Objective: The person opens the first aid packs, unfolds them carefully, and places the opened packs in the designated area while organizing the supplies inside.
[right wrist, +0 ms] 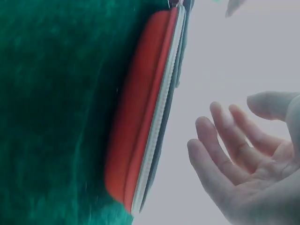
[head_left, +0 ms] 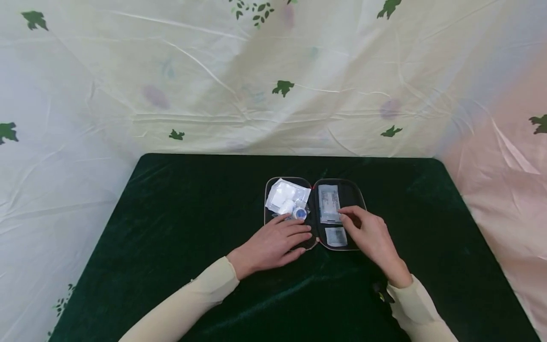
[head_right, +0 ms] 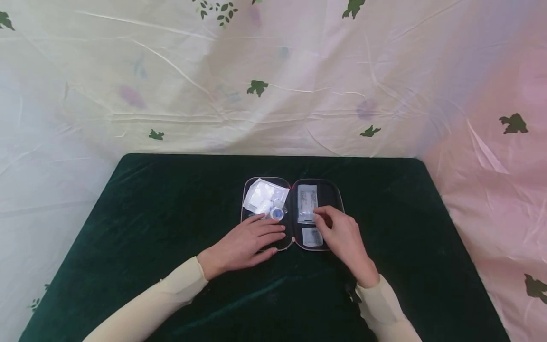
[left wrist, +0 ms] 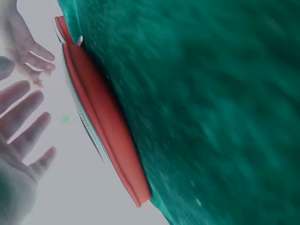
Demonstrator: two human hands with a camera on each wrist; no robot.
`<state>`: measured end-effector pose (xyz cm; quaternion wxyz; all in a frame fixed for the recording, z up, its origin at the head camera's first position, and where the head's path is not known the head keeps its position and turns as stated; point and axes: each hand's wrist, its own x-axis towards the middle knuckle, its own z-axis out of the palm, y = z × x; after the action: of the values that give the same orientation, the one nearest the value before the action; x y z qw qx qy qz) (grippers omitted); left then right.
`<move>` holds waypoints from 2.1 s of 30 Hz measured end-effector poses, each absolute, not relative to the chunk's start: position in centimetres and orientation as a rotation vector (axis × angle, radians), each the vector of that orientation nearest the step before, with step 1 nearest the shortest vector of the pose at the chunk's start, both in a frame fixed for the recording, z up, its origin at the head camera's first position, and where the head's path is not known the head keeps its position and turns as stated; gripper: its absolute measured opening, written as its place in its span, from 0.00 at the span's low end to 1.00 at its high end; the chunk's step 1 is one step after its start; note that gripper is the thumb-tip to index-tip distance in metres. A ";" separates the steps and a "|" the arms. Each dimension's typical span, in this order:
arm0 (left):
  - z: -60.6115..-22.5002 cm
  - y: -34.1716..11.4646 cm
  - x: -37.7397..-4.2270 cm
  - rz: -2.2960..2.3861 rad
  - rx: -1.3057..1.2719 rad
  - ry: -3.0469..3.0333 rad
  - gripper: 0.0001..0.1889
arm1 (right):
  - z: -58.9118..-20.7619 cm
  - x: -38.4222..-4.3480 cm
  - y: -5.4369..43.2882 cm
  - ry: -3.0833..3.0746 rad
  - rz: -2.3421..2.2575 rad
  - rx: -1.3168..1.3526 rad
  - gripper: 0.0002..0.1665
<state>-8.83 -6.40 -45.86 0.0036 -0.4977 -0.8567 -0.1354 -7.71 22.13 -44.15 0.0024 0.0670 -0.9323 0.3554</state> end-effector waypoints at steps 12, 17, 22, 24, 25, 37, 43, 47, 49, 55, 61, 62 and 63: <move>-45.6 -8.6 -10.4 -0.584 -1.231 -2.616 0.23 | -45.0 -9.2 19.2 -2.854 1.263 0.396 0.18; -45.0 -8.8 -11.5 -0.593 -1.054 -2.787 0.27 | -44.9 -10.0 17.9 -2.879 1.281 0.427 0.21; -44.7 -8.5 -12.9 -0.607 -0.993 -2.887 0.29 | -45.1 -10.8 16.9 -2.918 1.235 0.468 0.23; -44.7 -8.3 -13.4 -0.616 -1.003 -2.913 0.30 | -45.2 -11.1 16.6 -2.938 1.215 0.478 0.24; -44.7 -8.2 -13.6 -0.617 -1.012 -2.929 0.31 | -45.2 -11.2 16.4 -2.948 1.210 0.482 0.25; -45.1 -8.0 -15.8 -0.611 -1.104 -3.103 0.34 | -45.8 -12.4 15.2 -3.075 1.026 0.550 0.32; -45.8 -8.2 -16.0 -0.608 -1.099 -3.063 0.32 | -45.9 -12.4 14.8 -3.059 0.985 0.562 0.29; -45.8 -8.3 -16.0 -0.659 -1.051 -2.997 0.32 | -45.9 -12.4 14.7 -3.018 1.047 0.509 0.23; -45.7 -8.3 -16.0 -0.723 -1.009 -2.965 0.31 | -45.9 -12.4 14.7 -2.989 1.107 0.474 0.20; -45.6 -8.2 -16.3 -0.912 -0.894 -2.866 0.29 | -45.6 -12.3 14.8 -2.877 1.257 0.403 0.15; -46.0 -7.8 -17.1 -0.852 -0.810 -2.866 0.30 | -45.2 -12.1 15.2 -2.789 1.359 0.335 0.16; -46.1 -7.8 -17.2 -0.820 -0.795 -2.887 0.30 | -45.2 -12.1 15.3 -2.780 1.371 0.324 0.16; -46.2 -7.7 -17.2 -0.785 -0.781 -2.907 0.31 | -45.1 -12.1 15.4 -2.774 1.380 0.312 0.16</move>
<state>-17.22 -7.74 -46.22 0.0157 -0.2510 -0.9344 -0.2522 -12.06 15.42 -45.13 0.0138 0.1002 -0.8908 0.4430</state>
